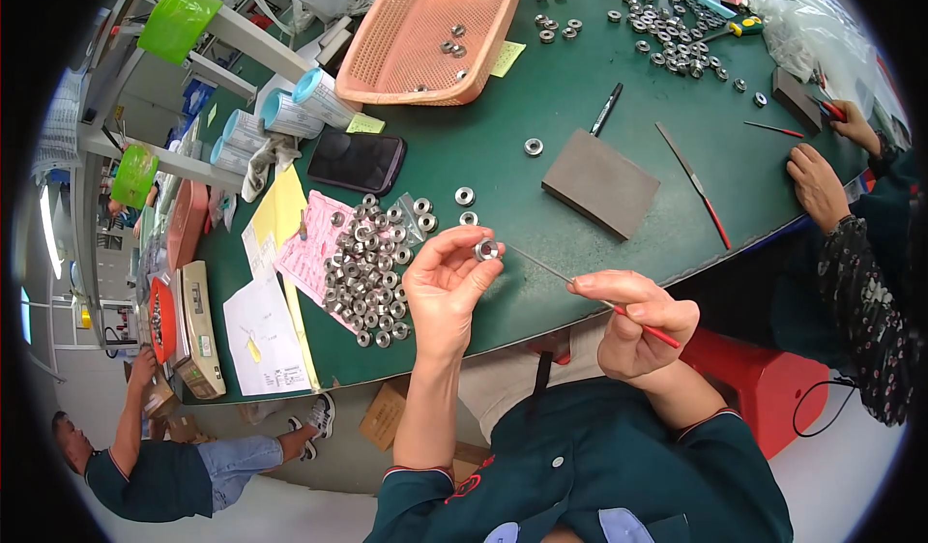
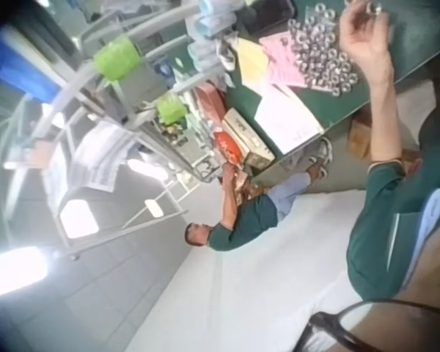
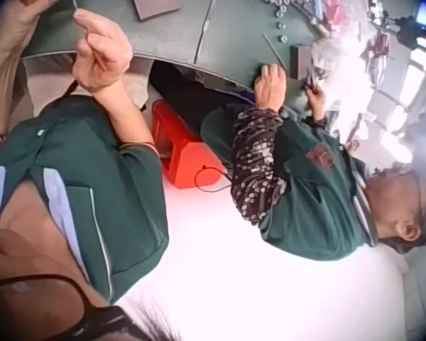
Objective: The recorder is inspecting and cleaning the interior of small metal bearings using a thin metal pick and a sanding block.
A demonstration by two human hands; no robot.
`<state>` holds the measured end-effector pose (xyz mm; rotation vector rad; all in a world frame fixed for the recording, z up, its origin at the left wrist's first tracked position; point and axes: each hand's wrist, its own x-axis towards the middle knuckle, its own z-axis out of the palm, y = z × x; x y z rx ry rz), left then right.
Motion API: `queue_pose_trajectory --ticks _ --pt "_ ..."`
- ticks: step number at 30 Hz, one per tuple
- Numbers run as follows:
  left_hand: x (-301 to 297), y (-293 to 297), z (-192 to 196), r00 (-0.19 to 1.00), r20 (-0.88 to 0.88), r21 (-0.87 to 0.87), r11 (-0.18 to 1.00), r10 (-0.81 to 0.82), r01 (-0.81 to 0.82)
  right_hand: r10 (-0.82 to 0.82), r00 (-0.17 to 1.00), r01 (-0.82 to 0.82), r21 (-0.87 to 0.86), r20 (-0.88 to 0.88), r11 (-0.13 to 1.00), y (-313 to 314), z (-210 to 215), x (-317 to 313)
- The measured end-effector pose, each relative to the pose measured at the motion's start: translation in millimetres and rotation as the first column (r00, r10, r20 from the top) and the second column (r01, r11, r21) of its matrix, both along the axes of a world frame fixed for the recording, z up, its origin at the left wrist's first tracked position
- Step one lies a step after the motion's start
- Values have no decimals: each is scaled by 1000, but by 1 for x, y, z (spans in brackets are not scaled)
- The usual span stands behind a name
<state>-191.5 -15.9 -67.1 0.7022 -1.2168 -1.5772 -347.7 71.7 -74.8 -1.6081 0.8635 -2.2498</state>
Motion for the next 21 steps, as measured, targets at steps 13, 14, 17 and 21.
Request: queue_pose_trajectory --ticks 13,14,17,21 --pt "5 1 -5 998 31 12 998 -59 59 -32 980 42 44 -198 998 -9 -3 -2" --pt "4 1 -4 998 -12 75 995 -66 66 -35 980 45 44 -198 998 -10 -4 -2" --pt "4 2 2 989 -76 211 967 -126 139 -79 980 78 -13 -183 997 -14 -5 -2" --pt "6 1 -3 985 -106 237 959 -135 157 -107 943 92 -62 -315 994 -8 4 -6"
